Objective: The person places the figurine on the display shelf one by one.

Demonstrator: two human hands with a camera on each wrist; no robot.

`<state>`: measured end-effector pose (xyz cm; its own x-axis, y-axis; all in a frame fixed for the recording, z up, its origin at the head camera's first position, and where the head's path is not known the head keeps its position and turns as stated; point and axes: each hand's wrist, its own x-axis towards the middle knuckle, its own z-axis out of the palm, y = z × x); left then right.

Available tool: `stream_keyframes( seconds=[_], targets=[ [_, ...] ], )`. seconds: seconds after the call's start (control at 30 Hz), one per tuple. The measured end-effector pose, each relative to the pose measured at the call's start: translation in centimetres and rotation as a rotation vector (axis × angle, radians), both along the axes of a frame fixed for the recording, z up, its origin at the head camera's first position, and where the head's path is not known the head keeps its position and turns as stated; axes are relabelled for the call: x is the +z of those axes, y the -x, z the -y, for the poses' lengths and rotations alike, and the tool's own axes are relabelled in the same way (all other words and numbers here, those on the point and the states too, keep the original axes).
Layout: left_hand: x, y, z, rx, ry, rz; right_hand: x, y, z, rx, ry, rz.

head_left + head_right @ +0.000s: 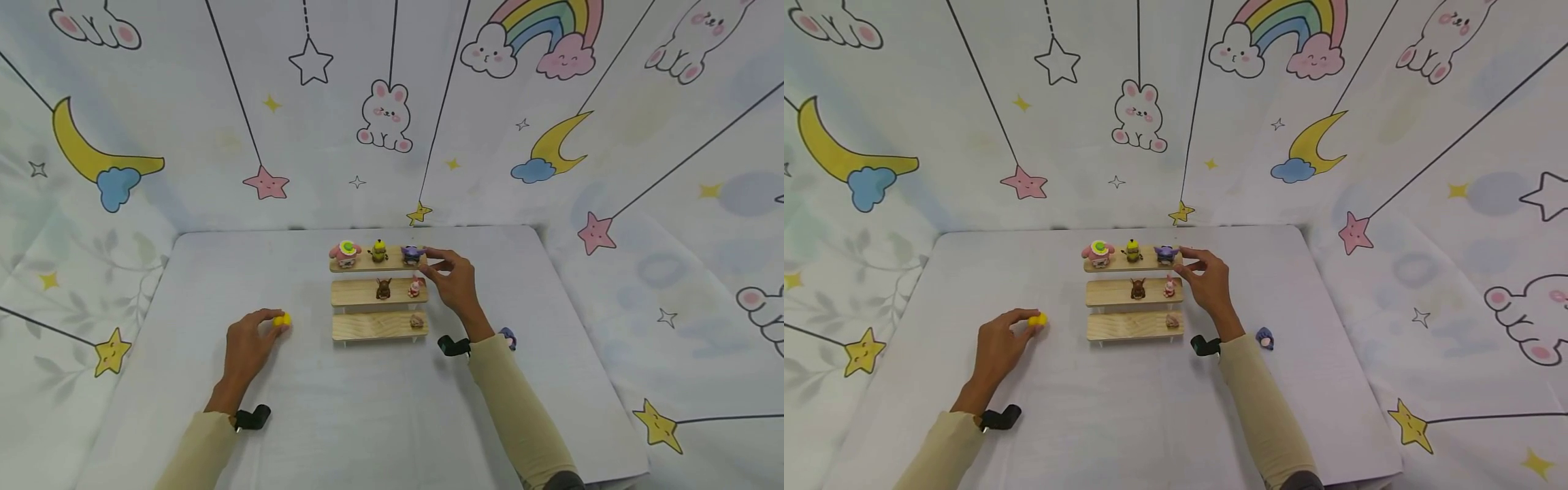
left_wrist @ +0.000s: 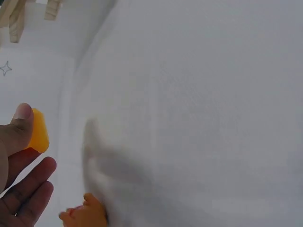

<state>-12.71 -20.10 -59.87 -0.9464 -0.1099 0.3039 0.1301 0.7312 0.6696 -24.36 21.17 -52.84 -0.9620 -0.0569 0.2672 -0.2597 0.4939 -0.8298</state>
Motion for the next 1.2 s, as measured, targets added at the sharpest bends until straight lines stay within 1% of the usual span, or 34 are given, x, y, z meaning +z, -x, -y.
stream_keyframes(
  seconds=[0.07, 0.17, 0.33, 0.5, 0.67, 0.77, 0.87, 1.03, 1.1, 1.2],
  targets=[
    [0.7, 0.3, -0.6, -0.004, -0.023, -0.006, 0.0, 0.0, 0.0, -0.001, -0.001, 0.003],
    [1.8, 0.6, -1.6, -0.015, -0.029, -0.031, 0.1, 0.0, 0.0, -0.003, -0.008, 0.005],
    [3.6, 1.3, -3.4, -0.037, -0.024, -0.104, 0.0, 0.0, 0.0, -0.002, 0.000, 0.000],
    [5.0, 2.1, -5.2, -0.080, -0.040, -0.171, -0.1, 0.0, 0.0, 0.001, 0.018, 0.000],
    [6.0, 2.9, -7.0, -0.129, -0.032, -0.189, -0.1, 0.1, 0.0, 0.001, 0.007, -0.005],
    [6.3, 3.4, -8.1, -0.149, -0.025, -0.192, -0.1, 0.0, 0.0, -0.002, 0.007, -0.007],
    [6.4, 3.8, -9.1, -0.162, -0.022, -0.189, -0.1, 0.0, 0.0, -0.001, 0.022, -0.005],
    [6.0, 4.4, -10.2, -0.165, -0.009, -0.157, -0.1, 0.0, 0.1, 0.006, 0.033, -0.001],
    [5.8, 4.6, -10.5, -0.167, -0.002, -0.159, -0.1, 0.0, 0.0, 0.009, 0.030, 0.000],
    [5.7, 4.9, -11.0, -0.173, 0.004, -0.172, -0.1, 0.0, 0.0, 0.008, 0.028, -0.001]
  ],
)
